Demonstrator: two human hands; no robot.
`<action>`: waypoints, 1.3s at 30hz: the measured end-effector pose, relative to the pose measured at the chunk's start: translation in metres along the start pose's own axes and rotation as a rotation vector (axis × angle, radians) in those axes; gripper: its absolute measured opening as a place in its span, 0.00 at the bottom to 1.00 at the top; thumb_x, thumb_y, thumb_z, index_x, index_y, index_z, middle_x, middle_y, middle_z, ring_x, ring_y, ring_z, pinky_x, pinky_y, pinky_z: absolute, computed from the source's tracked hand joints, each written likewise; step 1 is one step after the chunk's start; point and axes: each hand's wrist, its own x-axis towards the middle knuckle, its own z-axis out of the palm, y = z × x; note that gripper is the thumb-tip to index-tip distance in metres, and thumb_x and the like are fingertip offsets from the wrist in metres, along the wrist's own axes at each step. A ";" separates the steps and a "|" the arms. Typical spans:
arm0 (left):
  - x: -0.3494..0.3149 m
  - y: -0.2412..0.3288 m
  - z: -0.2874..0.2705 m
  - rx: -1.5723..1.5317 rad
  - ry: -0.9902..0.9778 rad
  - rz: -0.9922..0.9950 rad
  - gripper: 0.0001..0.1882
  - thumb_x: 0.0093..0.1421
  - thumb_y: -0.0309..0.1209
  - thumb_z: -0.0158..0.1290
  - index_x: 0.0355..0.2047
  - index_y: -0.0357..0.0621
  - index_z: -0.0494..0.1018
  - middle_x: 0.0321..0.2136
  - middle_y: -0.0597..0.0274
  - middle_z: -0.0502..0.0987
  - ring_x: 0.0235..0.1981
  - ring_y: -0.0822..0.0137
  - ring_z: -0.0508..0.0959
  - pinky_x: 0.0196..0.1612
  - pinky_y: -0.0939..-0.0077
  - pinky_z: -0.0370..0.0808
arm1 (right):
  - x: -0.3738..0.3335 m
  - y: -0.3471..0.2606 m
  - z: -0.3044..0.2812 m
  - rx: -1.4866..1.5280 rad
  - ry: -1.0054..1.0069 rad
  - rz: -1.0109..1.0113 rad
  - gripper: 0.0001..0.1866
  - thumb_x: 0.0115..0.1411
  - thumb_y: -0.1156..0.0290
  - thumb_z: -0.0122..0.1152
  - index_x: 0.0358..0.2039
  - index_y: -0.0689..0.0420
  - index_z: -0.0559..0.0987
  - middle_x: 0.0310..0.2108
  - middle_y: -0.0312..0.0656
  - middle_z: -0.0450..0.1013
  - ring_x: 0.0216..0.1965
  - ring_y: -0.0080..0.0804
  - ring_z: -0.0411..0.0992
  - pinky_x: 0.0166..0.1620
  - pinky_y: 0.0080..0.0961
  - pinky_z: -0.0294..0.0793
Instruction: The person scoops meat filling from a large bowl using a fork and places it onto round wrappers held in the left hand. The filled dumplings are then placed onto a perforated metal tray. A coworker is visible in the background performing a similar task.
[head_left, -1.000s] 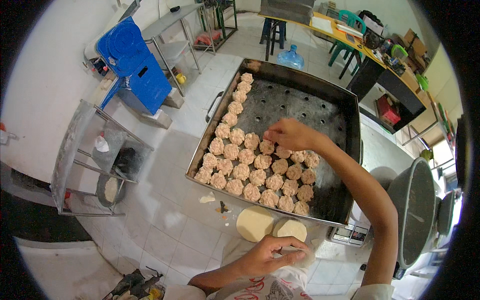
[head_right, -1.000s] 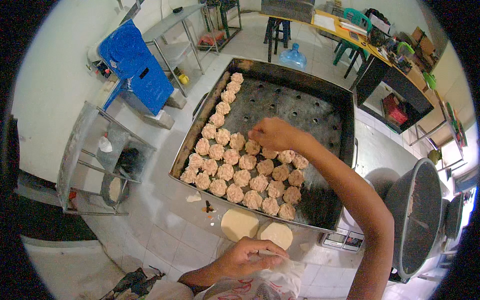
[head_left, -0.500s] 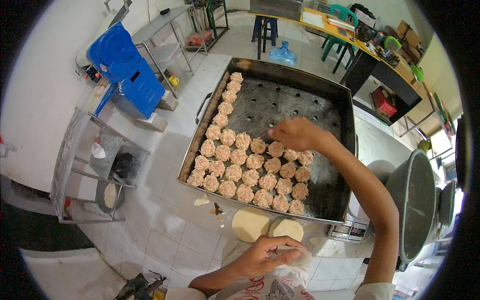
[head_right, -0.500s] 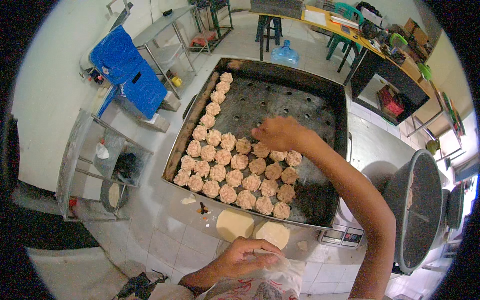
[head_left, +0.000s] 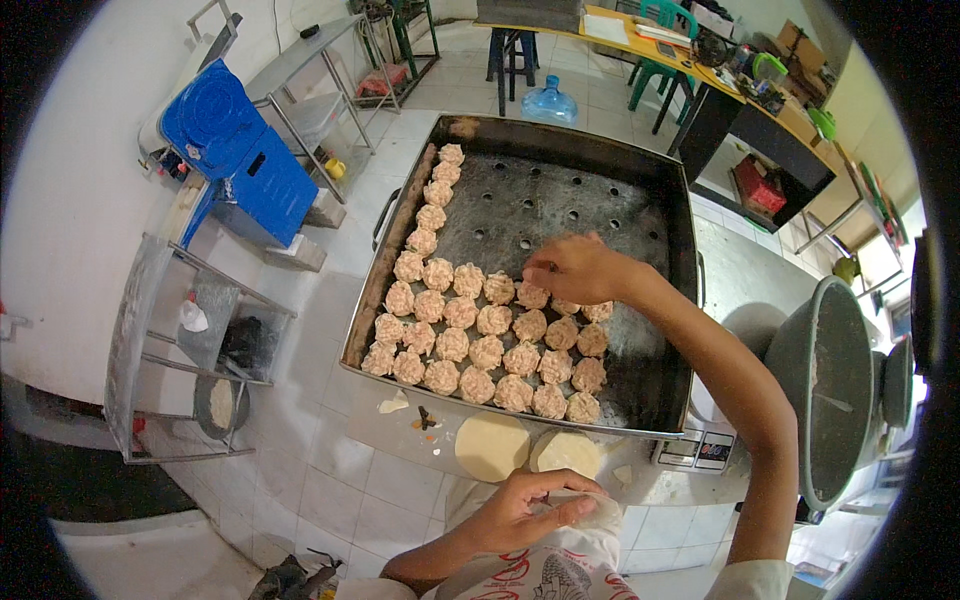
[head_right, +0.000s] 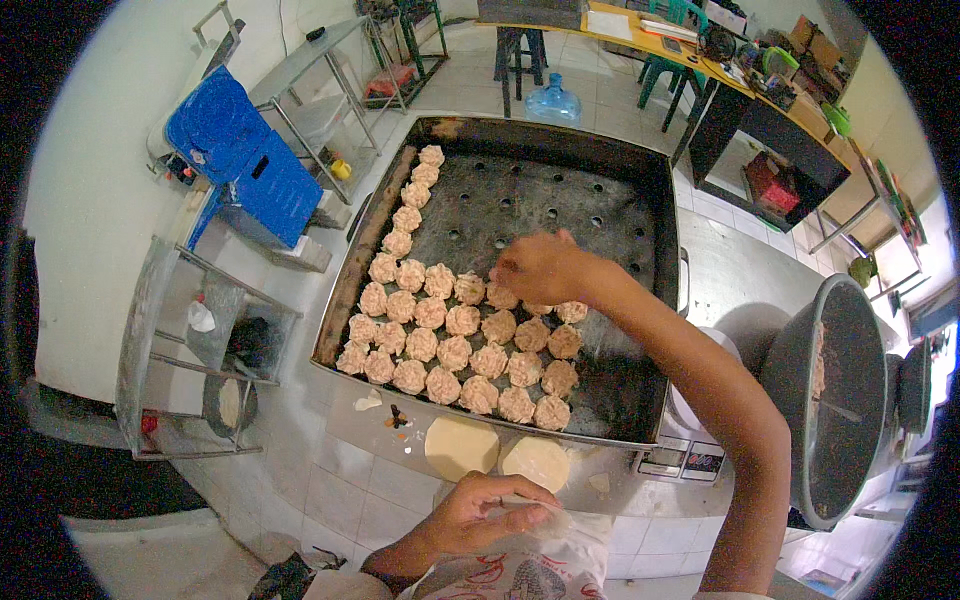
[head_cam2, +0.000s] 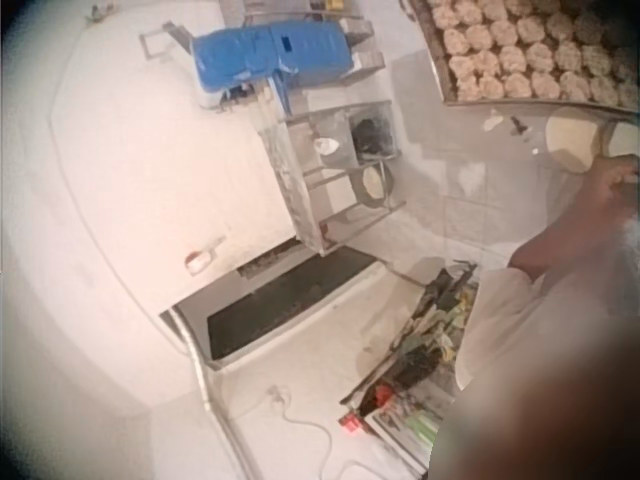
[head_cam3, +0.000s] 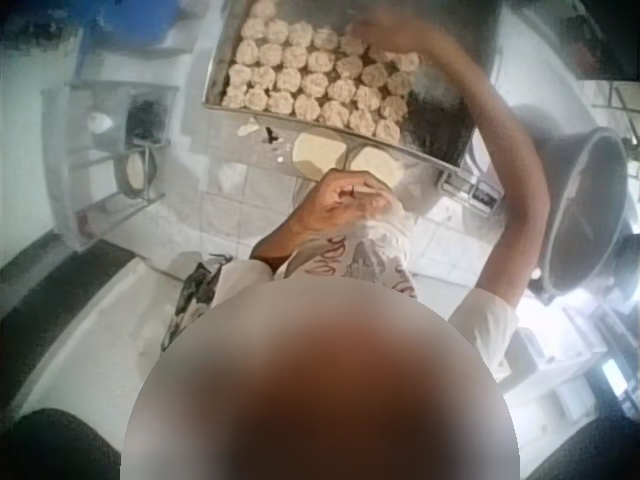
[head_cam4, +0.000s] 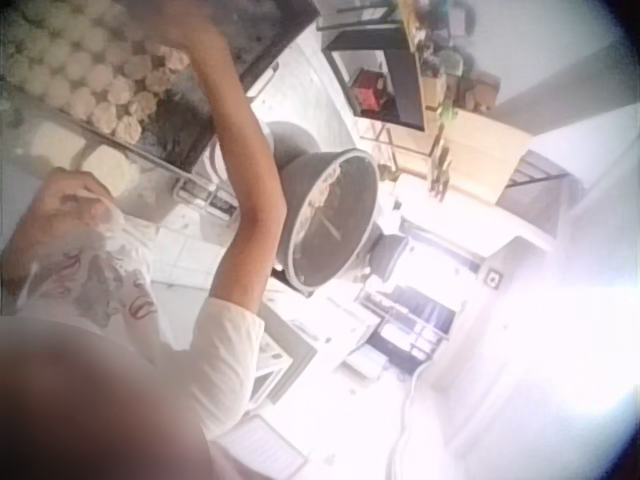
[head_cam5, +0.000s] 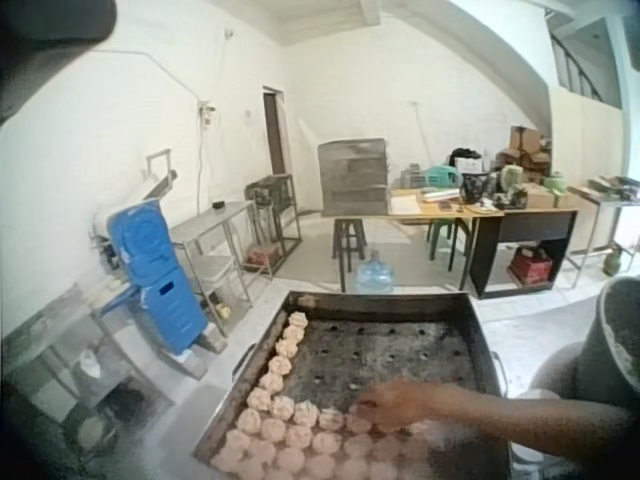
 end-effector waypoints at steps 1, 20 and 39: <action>0.000 0.000 0.000 0.008 -0.002 -0.011 0.15 0.74 0.33 0.60 0.54 0.35 0.82 0.49 0.55 0.86 0.51 0.69 0.84 0.52 0.72 0.82 | 0.000 -0.004 0.002 -0.144 0.065 -0.011 0.24 0.69 0.51 0.59 0.53 0.57 0.86 0.49 0.53 0.82 0.54 0.53 0.78 0.58 0.57 0.71; -0.014 -0.004 -0.006 0.037 0.049 0.073 0.14 0.74 0.33 0.59 0.53 0.35 0.82 0.49 0.55 0.87 0.49 0.70 0.84 0.52 0.74 0.80 | 0.032 -0.051 0.016 -0.340 -0.028 0.037 0.20 0.55 0.64 0.67 0.47 0.57 0.87 0.50 0.51 0.81 0.59 0.48 0.75 0.64 0.50 0.67; -0.017 0.000 -0.003 0.017 0.009 0.020 0.15 0.75 0.33 0.58 0.54 0.35 0.81 0.49 0.55 0.86 0.51 0.69 0.84 0.56 0.73 0.79 | 0.009 -0.080 0.041 -0.363 0.115 -0.174 0.14 0.53 0.77 0.65 0.41 0.62 0.86 0.48 0.53 0.77 0.56 0.48 0.74 0.58 0.44 0.75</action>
